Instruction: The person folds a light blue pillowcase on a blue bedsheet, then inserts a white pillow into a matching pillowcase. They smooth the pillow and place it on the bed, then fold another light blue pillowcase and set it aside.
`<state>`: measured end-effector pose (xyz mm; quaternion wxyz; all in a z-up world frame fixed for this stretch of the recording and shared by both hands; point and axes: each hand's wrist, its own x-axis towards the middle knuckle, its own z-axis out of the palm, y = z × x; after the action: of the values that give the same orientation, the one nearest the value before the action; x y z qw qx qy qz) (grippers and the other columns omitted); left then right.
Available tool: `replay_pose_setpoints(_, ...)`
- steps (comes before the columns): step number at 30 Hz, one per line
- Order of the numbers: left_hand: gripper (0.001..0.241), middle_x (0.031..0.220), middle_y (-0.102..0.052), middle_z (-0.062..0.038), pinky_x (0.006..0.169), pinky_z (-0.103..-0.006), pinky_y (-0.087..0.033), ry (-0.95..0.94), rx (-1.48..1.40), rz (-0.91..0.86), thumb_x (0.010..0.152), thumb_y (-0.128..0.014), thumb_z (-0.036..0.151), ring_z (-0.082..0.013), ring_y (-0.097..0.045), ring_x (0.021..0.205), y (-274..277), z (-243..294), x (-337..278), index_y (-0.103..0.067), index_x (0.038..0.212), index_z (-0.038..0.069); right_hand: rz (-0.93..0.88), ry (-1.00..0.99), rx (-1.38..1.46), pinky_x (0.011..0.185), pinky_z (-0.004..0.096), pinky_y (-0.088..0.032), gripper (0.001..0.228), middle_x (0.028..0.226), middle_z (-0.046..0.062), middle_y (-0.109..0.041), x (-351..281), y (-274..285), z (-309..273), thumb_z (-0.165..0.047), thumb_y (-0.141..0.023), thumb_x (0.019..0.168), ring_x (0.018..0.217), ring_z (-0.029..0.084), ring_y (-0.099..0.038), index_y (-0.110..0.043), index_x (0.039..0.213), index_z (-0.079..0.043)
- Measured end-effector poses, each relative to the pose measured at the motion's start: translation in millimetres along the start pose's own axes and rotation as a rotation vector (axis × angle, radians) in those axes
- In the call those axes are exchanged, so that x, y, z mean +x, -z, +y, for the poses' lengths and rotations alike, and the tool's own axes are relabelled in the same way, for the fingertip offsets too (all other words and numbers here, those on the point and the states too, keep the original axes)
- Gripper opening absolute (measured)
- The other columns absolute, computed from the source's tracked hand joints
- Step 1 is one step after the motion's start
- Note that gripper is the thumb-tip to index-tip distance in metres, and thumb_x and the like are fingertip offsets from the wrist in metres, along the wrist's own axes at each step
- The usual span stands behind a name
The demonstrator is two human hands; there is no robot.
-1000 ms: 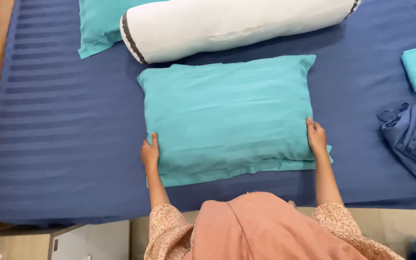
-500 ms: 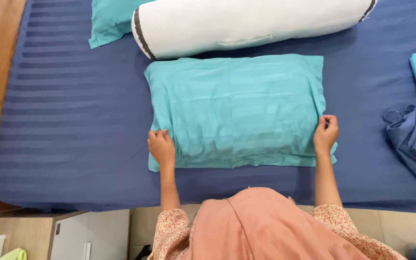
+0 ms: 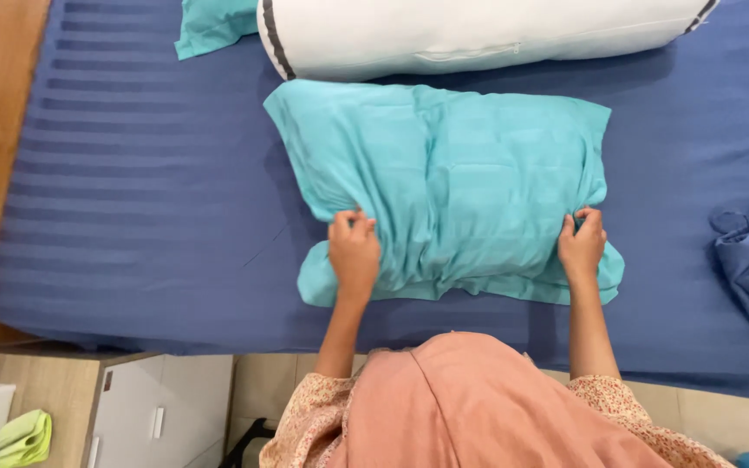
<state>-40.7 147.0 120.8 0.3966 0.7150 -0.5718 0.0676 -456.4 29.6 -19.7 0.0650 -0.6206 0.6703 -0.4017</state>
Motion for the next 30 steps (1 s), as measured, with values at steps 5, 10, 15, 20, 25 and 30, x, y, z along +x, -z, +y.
replay_pose_setpoints(5,0.052,0.118,-0.057,-0.012,0.085,-0.0451,-0.051,-0.005,0.096,-0.189,0.091,-0.075,0.025,-0.0336,-0.057,0.103,-9.0,54.8,-2.2,-0.060,0.136,0.003,-0.023,-0.101,-0.009,0.100,0.052,-0.044,0.036,0.126,0.023,-0.065,4.9,8.1,-13.2,-0.025,-0.070,0.101,0.116,0.044,-0.059,-0.055,0.123,-0.001)
replay_pose_setpoints(10,0.088,0.145,-0.046,-0.013,0.102,-0.0768,-0.035,-0.017,0.288,-0.287,0.078,-0.082,0.042,-0.0340,-0.046,0.130,-6.5,51.5,-14.7,-0.040,0.153,0.021,0.012,-0.318,0.081,0.103,0.048,-0.045,0.057,0.132,0.023,-0.063,10.3,38.1,15.2,-0.039,-0.072,0.097,0.121,0.042,-0.060,-0.053,0.136,-0.002)
replay_pose_setpoints(15,0.104,0.169,-0.012,-0.019,0.111,-0.0762,-0.017,-0.131,0.204,-0.678,0.071,-0.084,0.033,-0.0415,-0.016,0.155,-33.2,1.3,-65.6,-0.027,0.158,0.035,-0.255,-0.468,0.117,0.112,0.044,-0.043,0.064,0.142,0.020,-0.064,-35.1,53.7,92.6,-0.048,-0.070,0.101,0.132,0.033,-0.059,-0.054,0.147,-0.006)
replay_pose_setpoints(20,0.086,0.164,-0.035,-0.009,0.117,-0.0642,-0.025,-0.360,0.211,-0.325,0.076,-0.076,0.019,-0.0322,-0.035,0.151,-80.4,-100.5,-101.5,-0.042,0.154,0.033,-0.269,-0.279,0.468,0.105,0.040,-0.043,0.083,0.138,0.017,-0.059,-76.0,77.9,30.5,-0.025,-0.080,0.081,0.126,0.025,-0.056,-0.043,0.152,-0.005)
replay_pose_setpoints(25,0.051,0.139,-0.066,0.004,0.111,-0.0509,-0.033,-0.357,0.072,-0.097,0.089,-0.067,0.010,-0.0190,-0.057,0.131,-72.8,-103.4,-53.3,-0.061,0.138,0.023,-0.141,-0.138,0.445,0.097,0.035,-0.048,0.067,0.122,0.011,-0.066,-84.5,69.9,-9.8,-0.016,-0.084,0.081,0.111,0.019,-0.060,-0.054,0.139,-0.001)
replay_pose_setpoints(30,0.044,0.101,-0.065,-0.002,0.098,-0.0424,-0.030,-0.379,0.056,0.245,0.083,-0.059,0.006,-0.0228,-0.061,0.104,39.1,-26.6,55.6,-0.070,0.125,0.015,-0.022,-0.055,0.856,0.088,0.027,-0.048,0.048,0.102,-0.002,-0.063,-42.6,116.3,-56.2,-0.032,-0.085,0.097,0.094,0.007,-0.057,-0.059,0.124,-0.002)
